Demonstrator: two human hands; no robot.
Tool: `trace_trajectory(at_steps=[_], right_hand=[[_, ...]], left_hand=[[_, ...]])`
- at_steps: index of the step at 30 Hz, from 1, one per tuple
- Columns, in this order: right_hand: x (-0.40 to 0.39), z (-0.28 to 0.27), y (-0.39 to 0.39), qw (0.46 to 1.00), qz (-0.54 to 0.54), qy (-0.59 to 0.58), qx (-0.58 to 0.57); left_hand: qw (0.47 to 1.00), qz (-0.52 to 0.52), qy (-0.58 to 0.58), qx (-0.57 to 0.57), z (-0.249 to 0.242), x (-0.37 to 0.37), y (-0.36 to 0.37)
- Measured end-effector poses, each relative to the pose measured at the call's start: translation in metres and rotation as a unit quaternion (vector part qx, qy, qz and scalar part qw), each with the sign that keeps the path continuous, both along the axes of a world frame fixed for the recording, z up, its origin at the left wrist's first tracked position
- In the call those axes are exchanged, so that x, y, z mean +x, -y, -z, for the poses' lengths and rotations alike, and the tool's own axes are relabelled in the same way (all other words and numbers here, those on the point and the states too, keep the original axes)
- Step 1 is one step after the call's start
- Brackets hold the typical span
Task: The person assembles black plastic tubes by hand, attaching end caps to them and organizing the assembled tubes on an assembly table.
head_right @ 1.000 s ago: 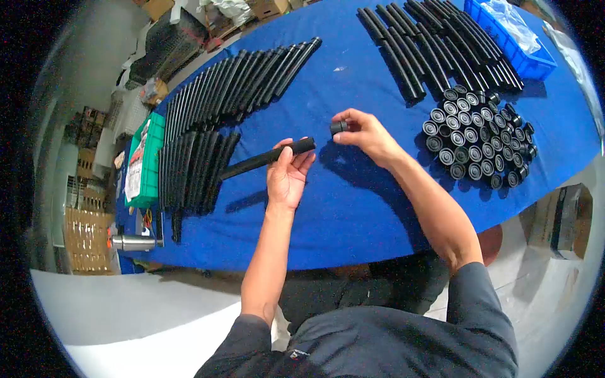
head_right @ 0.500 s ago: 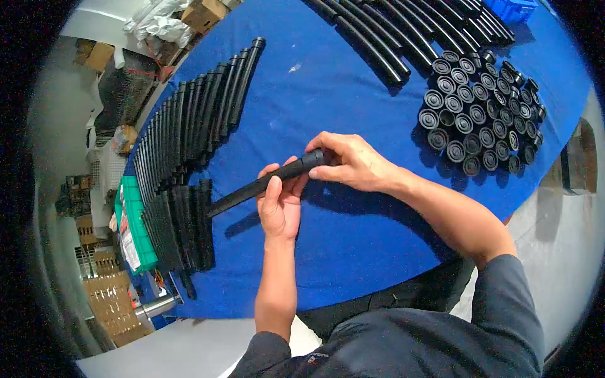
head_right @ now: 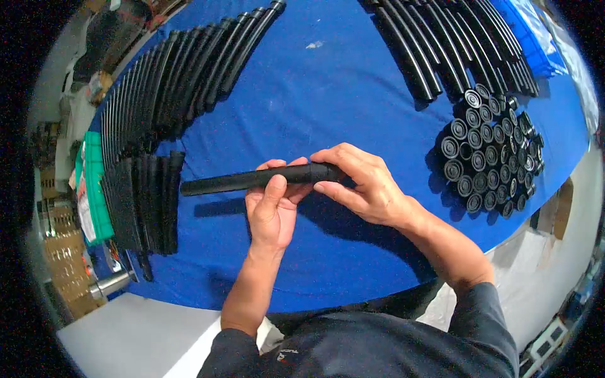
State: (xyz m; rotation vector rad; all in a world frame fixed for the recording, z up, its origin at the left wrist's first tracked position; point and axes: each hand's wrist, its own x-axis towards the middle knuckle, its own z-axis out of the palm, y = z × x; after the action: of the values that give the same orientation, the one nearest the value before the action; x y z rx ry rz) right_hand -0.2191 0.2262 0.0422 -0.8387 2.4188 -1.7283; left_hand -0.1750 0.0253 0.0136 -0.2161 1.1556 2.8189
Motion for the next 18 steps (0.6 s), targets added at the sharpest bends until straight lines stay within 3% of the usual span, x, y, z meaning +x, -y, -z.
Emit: trace_trajectory(at_steps=[10, 15, 18], right_hand=[[0.001, -0.001, 0.003, 1.000, 0.007, -0.024, 0.012], [0.002, 0.002, 0.002, 0.999, 0.025, 0.037, -0.003], [-0.001, 0.010, -0.001, 0.997, 0.042, 0.072, 0.000]], left_hand=[[0.999, 0.002, 0.032, 0.030, -0.003, -0.005, 0.000], [0.999, 0.044, 0.015, -0.007, -0.001, -0.014, 0.003], [0.999, 0.004, 0.015, 0.051, -0.008, -0.015, 0.008]])
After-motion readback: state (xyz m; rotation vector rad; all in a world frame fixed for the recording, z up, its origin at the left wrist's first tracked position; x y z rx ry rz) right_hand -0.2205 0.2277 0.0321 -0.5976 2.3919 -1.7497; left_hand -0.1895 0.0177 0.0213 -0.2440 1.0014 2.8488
